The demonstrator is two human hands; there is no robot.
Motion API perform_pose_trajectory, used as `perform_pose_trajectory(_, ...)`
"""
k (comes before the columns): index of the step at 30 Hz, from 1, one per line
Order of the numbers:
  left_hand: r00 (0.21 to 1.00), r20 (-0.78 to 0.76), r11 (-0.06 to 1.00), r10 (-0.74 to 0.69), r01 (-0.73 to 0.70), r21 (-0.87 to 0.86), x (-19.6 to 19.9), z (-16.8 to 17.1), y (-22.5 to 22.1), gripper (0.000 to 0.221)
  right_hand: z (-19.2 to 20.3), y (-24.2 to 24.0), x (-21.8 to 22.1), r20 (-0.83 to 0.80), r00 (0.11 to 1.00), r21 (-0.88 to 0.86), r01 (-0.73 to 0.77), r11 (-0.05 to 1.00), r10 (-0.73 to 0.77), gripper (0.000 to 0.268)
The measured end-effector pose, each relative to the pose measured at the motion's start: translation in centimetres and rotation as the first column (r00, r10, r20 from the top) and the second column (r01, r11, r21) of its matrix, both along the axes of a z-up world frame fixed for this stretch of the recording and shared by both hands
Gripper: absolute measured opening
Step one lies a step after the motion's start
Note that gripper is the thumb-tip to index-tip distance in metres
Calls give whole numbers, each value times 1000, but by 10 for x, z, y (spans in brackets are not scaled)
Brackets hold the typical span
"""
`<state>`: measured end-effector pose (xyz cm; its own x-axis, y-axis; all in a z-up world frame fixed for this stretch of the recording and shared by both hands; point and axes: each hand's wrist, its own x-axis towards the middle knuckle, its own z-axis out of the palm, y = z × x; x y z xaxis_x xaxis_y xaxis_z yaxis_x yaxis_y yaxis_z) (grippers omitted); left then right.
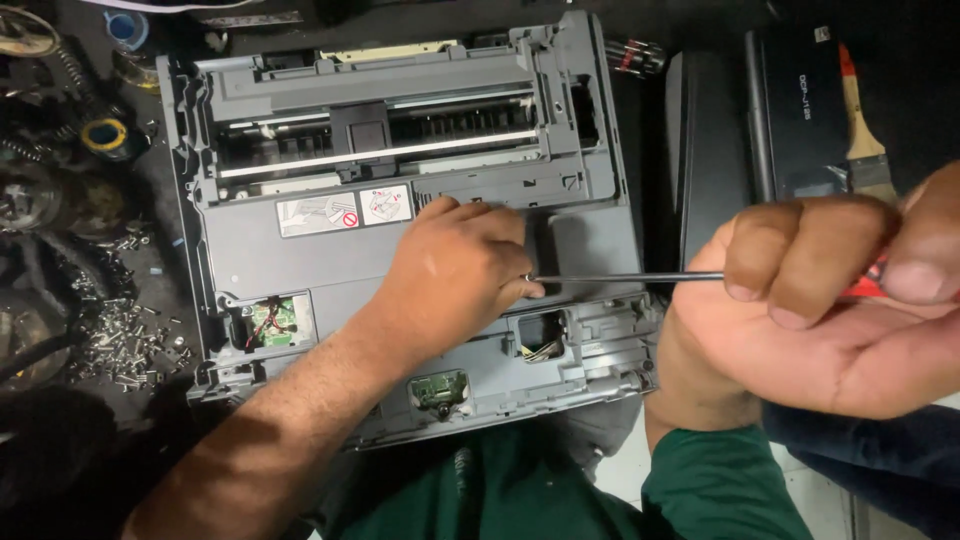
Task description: Disassembling a printer by removing internal screws and plastic components using a screwdriver on a repair bench.
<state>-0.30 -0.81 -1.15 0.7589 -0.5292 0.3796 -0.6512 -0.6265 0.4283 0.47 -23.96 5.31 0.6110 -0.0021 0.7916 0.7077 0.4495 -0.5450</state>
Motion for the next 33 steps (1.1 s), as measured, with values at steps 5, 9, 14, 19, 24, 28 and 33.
perform_pose_trajectory(5, 999, -31, 1000, -10, 9, -15, -1, 4, -1, 30, 2, 3, -4, -81, 997, 24, 22, 999, -20, 25)
perform_pose_trajectory(9, 1000, -14, 1000, -22, 22, -16, -1, 5, -2, 27, 8, 10, -2, -48, 997, 13, -54, 998, 54, 29)
perform_pose_trajectory(14, 998, 36, 999, -52, 51, 17, 0, 3, -4, 23, 28, 28, -8, -50, 964, -42, -262, 964, 259, 59)
perform_pose_trajectory(19, 991, -61, 993, -116, 117, 23, -2, 11, -3, 28, 39, 23, -6, -89, 967, -155, -249, 956, 237, 71)
perform_pose_trajectory(24, 934, -338, 981, -114, 158, 108, -2, 30, 5, 81, 38, 12, -6, -135, 965, -184, -247, 951, 224, 45)
perform_pose_trajectory(28, 948, -303, 973, -96, 153, 171, -2, 27, 6, 68, 41, 14, -3, -217, 961, -269, -225, 936, 169, 59)
perform_pose_trajectory(33, 953, -281, 981, -116, 154, 116, 0, 24, 11, 82, 37, 21, 0, -254, 950, -332, -260, 907, 180, 58)
